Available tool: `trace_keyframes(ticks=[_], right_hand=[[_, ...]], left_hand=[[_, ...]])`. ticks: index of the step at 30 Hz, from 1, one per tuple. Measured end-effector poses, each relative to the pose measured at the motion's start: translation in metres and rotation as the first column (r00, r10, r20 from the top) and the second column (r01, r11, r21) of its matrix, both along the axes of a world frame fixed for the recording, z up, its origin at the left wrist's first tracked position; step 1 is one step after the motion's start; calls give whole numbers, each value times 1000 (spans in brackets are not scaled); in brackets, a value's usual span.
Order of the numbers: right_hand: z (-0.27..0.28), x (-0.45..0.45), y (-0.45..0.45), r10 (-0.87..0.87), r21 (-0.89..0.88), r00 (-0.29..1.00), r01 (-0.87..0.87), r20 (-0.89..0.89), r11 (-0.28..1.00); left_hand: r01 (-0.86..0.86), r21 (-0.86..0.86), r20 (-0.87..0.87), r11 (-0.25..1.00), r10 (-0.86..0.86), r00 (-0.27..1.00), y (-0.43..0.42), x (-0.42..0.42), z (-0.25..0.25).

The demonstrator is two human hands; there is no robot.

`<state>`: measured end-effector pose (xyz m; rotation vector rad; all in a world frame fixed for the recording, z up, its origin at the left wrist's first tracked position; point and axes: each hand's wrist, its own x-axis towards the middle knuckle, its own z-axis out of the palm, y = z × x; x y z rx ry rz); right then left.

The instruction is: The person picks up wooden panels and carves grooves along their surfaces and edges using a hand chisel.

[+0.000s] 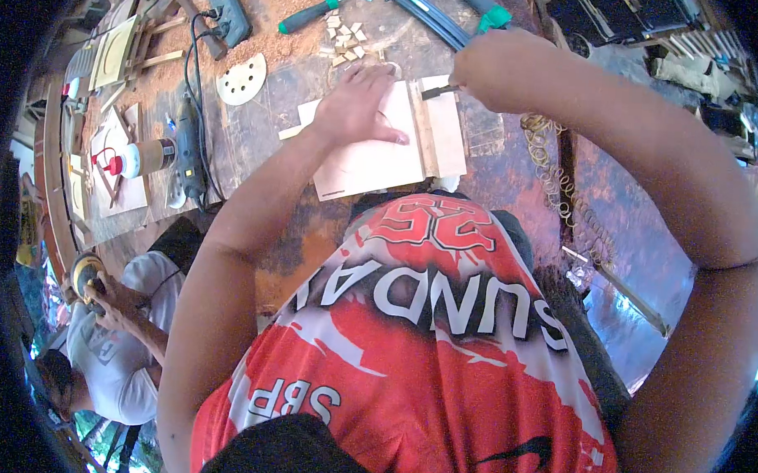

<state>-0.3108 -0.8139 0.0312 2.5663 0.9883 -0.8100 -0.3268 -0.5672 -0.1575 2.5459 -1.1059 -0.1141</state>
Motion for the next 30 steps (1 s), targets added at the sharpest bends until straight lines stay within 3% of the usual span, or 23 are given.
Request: trace_keyframes(ticks=[4, 8, 10, 14, 19, 23, 25, 30], right_hand=[[5, 6, 27, 66, -204, 998, -66, -6, 977], [-11, 3, 4, -22, -95, 999, 19, -24, 995], [-1, -14, 4, -142, -69, 990, 143, 18, 987], [-6, -24, -9, -152, 15, 986, 151, 73, 988], [18, -8, 24, -30, -113, 999, 32, 15, 993], [-5, 2, 28, 42, -202, 999, -42, -2, 978], [-4, -4, 19, -88, -115, 996, 89, 12, 989], [-3, -25, 1, -137, -11, 989, 138, 61, 990]], left_hand=[[-13, -24, 9, 1000, 13, 1000, 2, 1, -1], [-16, -16, -16, 1000, 16, 1000, 2, 1, -4], [-12, -16, 5, 1000, 12, 1000, 2, 0, -7], [3, -15, 35, 1000, -3, 999, 2, -1, -6], [-3, -43, 60, 999, 5, 998, 3, -2, -8], [-11, -42, 26, 999, 12, 1000, 4, 1, -4], [-13, -42, -4, 999, 13, 1000, 4, -1, -6], [-10, 36, -13, 999, 10, 1000, 2, 1, -6]])
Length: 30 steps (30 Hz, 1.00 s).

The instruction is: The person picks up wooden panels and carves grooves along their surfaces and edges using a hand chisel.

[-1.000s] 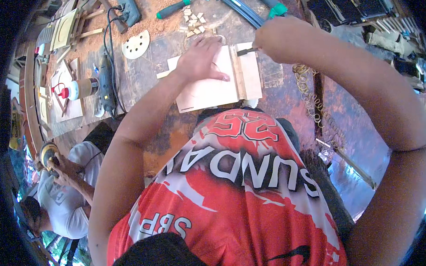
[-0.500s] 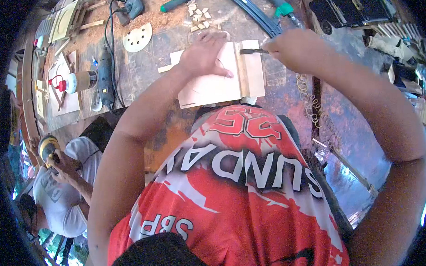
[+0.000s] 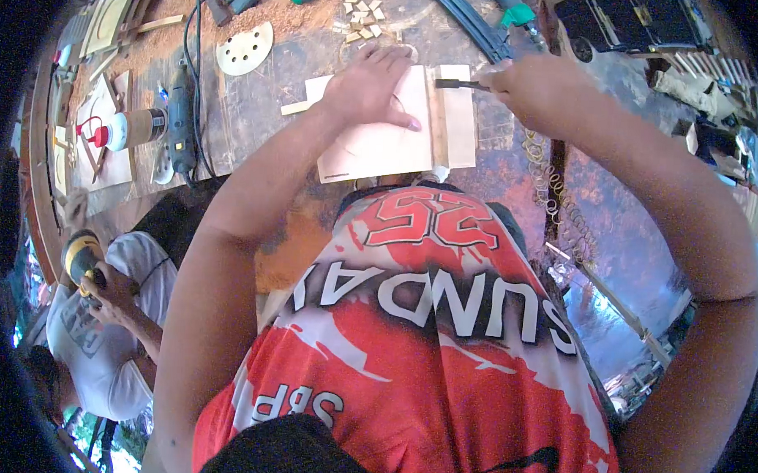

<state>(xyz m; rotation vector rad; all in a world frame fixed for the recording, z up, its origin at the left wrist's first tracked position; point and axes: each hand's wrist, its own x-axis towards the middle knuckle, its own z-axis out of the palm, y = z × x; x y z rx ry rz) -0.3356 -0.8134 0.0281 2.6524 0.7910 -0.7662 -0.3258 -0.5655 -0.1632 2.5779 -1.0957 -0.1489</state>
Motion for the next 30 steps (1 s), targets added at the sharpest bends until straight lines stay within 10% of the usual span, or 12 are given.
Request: trace_keyframes(ticks=[23, 30], right_hand=[[0, 6, -17, 57, 81, 998, -59, 36, 995], [7, 23, 38, 187, -207, 979, -201, -82, 958]], left_hand=[[-3, 2, -28, 1000, 3, 1000, 2, -1, 5], [-18, -44, -38, 999, 16, 999, 2, -2, 3]])
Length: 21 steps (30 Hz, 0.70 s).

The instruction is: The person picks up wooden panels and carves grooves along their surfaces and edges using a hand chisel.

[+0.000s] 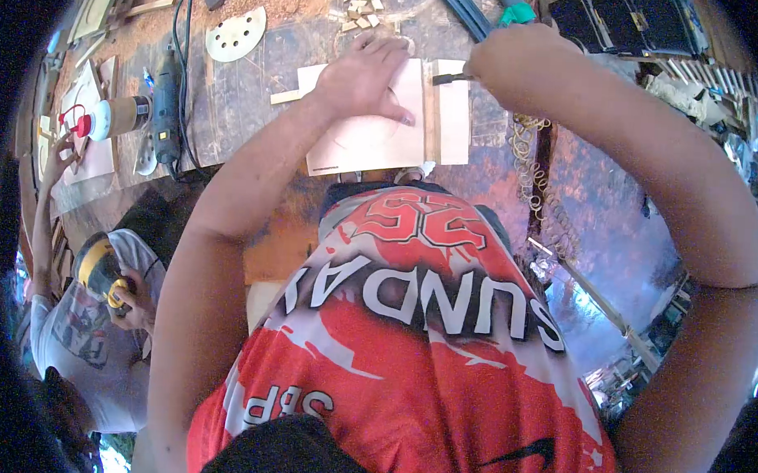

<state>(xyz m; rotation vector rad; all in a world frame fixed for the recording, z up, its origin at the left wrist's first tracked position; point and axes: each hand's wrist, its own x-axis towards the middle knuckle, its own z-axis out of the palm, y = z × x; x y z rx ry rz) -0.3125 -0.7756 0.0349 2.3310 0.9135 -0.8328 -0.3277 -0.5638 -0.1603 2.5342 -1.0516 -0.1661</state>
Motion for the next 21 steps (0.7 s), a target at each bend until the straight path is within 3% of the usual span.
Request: trace_keyframes(ticks=[2, 4, 7, 14, 19, 21], right_hand=[[1, 1, 4, 29, -57, 1000, -29, -10, 998], [3, -3, -3, -129, 18, 992, 129, -12, 991], [2, -25, -19, -237, 103, 970, 231, 48, 967], [8, -18, -32, -187, 169, 982, 191, -41, 967], [18, -20, 6, -108, -83, 992, 102, -68, 991], [9, -27, -3, -146, -73, 988, 142, -55, 987]], left_hand=[[-5, -11, -3, 1000, 5, 1000, 0, 1, -2], [-7, -26, -2, 1000, 7, 1000, -1, -1, -3], [-4, 16, -8, 1000, 4, 1000, 0, 0, 1], [4, 5, -12, 1000, -4, 1000, 0, 2, -5], [-20, 49, -47, 999, 23, 999, -1, 1, 4], [-15, 12, -37, 1000, 15, 999, -2, 0, -2]])
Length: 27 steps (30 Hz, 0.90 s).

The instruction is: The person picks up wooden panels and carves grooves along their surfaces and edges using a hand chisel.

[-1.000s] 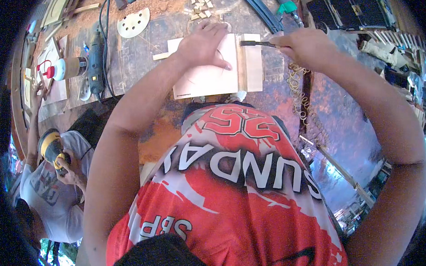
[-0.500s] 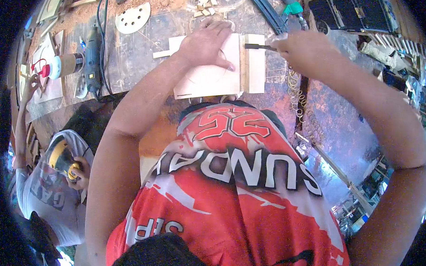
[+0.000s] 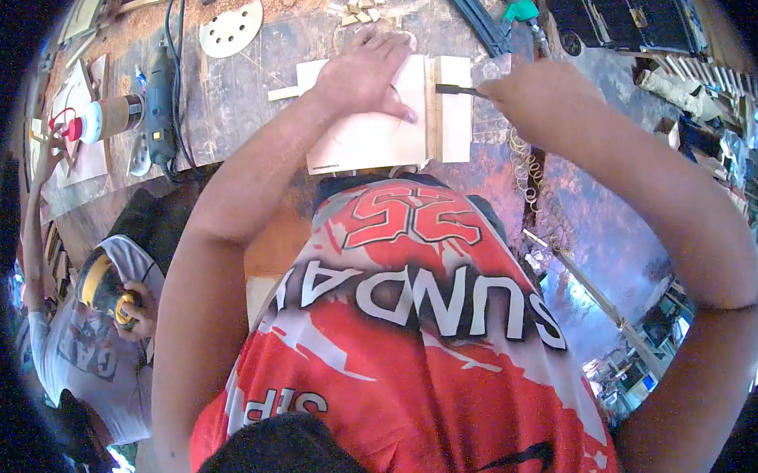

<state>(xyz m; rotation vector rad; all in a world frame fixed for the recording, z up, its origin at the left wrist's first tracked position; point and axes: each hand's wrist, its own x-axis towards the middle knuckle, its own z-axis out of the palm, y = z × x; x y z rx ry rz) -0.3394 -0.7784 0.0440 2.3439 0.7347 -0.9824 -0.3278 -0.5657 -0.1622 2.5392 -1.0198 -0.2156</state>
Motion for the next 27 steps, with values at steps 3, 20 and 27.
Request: trace_keyframes(ticks=[3, 20, 27], right_hand=[[-3, -2, -6, -38, 20, 999, 37, 20, 999], [7, -6, 1, 1, 117, 993, -15, 118, 993], [0, 9, 13, 40, 8, 998, -40, 57, 999]], left_hand=[[-3, -36, 21, 999, 4, 1000, 1, 0, -4], [10, -31, 63, 999, -8, 998, 2, -2, -1], [-21, -70, 44, 997, 24, 999, 3, -1, -3]])
